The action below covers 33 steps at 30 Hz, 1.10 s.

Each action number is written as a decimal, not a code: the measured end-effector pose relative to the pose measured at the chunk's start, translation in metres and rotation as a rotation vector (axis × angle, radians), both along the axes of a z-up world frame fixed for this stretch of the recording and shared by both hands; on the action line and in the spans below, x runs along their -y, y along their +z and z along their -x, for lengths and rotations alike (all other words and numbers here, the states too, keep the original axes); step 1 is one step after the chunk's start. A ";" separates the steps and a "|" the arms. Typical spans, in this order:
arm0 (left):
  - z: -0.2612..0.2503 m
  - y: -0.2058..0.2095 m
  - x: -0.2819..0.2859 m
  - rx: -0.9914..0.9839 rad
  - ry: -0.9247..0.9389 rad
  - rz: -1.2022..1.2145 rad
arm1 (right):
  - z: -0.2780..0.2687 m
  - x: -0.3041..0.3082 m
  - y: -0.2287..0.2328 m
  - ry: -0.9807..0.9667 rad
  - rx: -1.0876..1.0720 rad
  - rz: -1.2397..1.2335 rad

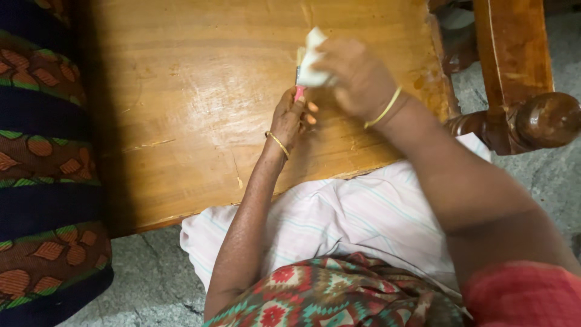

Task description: The person wipes a wooden table surface with a white cloth and uses a small pink-handled brush to scrub the table. The person alternates between wiping and brushing, focusing on different areas of the tabletop.

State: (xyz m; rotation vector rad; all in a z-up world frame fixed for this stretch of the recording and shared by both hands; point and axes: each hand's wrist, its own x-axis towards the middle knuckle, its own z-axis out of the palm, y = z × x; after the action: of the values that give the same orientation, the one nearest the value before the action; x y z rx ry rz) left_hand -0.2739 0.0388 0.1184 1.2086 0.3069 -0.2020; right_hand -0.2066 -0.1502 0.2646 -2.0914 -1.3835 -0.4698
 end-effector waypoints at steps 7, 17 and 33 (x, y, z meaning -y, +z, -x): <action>0.010 0.019 0.025 0.097 -0.173 -0.073 | -0.011 -0.006 -0.026 -0.063 -0.012 0.198; 0.018 0.016 0.018 0.251 -0.088 -1.608 | -0.064 0.057 -0.048 -0.398 -0.128 0.137; 0.010 -0.006 0.001 -0.216 -0.504 -1.661 | 0.001 0.002 -0.066 -0.106 -0.215 0.525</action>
State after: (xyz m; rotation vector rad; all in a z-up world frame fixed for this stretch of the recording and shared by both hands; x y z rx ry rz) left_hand -0.2837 0.0379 0.1122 2.9251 0.3375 -0.5648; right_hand -0.2072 -0.1523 0.1990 -2.5486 -1.3758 0.0979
